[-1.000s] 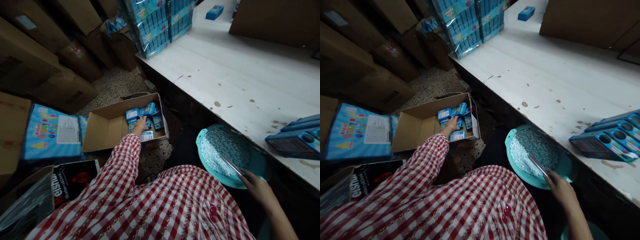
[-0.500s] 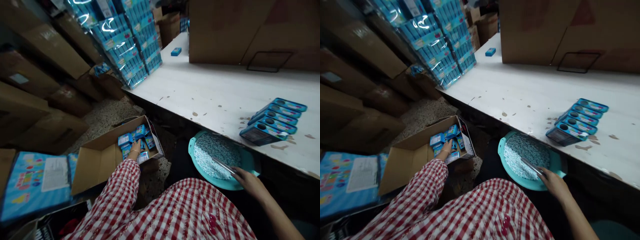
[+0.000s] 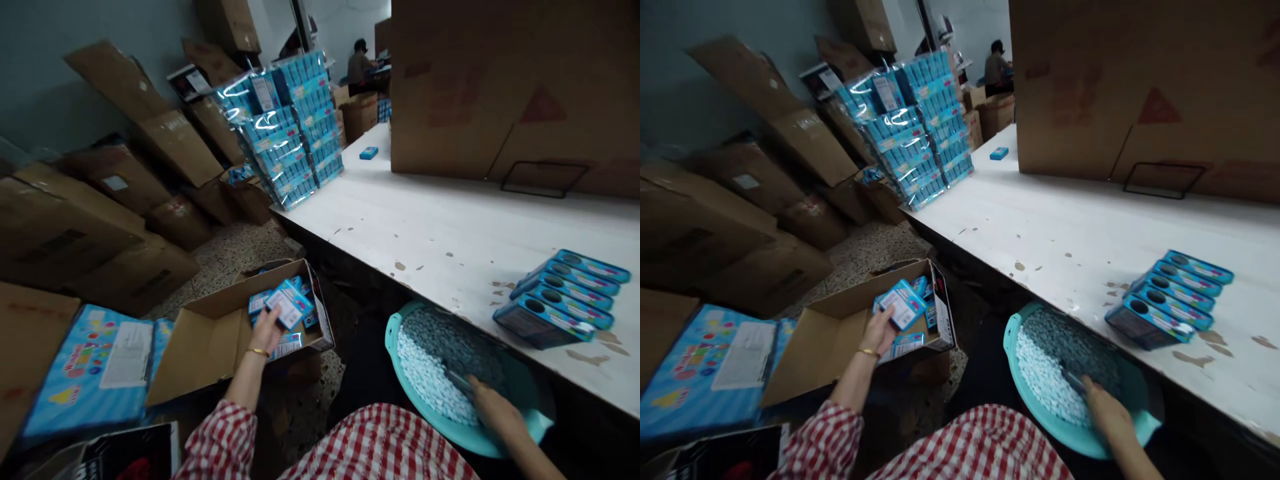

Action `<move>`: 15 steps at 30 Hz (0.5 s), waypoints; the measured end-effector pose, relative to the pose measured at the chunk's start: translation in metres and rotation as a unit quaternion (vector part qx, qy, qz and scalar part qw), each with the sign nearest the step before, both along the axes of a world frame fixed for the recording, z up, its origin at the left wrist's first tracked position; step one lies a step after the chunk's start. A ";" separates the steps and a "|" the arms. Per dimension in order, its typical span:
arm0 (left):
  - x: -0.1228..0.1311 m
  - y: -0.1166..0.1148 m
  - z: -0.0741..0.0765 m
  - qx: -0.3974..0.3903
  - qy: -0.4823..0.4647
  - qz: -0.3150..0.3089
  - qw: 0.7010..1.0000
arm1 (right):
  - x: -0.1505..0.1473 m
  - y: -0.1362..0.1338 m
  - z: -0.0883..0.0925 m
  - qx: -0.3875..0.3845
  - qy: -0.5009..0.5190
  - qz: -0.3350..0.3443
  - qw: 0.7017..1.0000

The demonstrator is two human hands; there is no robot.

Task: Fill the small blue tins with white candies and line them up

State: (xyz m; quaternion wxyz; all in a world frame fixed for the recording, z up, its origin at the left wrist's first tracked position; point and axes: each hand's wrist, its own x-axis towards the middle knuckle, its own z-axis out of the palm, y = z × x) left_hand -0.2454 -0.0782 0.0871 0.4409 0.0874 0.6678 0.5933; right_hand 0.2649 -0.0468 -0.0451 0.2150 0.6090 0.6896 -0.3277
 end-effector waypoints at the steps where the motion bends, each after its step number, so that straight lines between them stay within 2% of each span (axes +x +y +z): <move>1: 0.024 0.001 0.005 0.010 -0.047 -0.008 0.999 | -0.014 0.002 -0.009 -0.009 0.012 -0.005 1.000; 3: 0.072 0.004 0.008 0.012 -0.114 -0.054 0.992 | -0.041 0.007 -0.027 -0.015 0.031 -0.029 0.999; 5: 0.113 0.008 0.001 0.016 -0.153 -0.128 0.980 | -0.058 0.012 -0.042 -0.002 0.054 -0.067 0.996; 7: 0.140 0.012 -0.013 0.025 -0.161 -0.190 0.968 | -0.061 0.014 -0.050 0.014 0.106 -0.103 0.989; 9: 0.156 0.018 -0.028 0.036 -0.122 -0.249 0.960 | -0.054 0.015 -0.050 0.032 0.180 -0.127 0.975; 12: 0.168 0.030 -0.044 0.036 0.014 -0.334 0.942 | -0.033 0.015 -0.029 0.051 0.278 -0.148 0.948; 15: 0.181 0.043 -0.051 0.034 0.127 -0.401 0.907 | -0.013 0.015 0.016 0.061 0.319 -0.152 0.934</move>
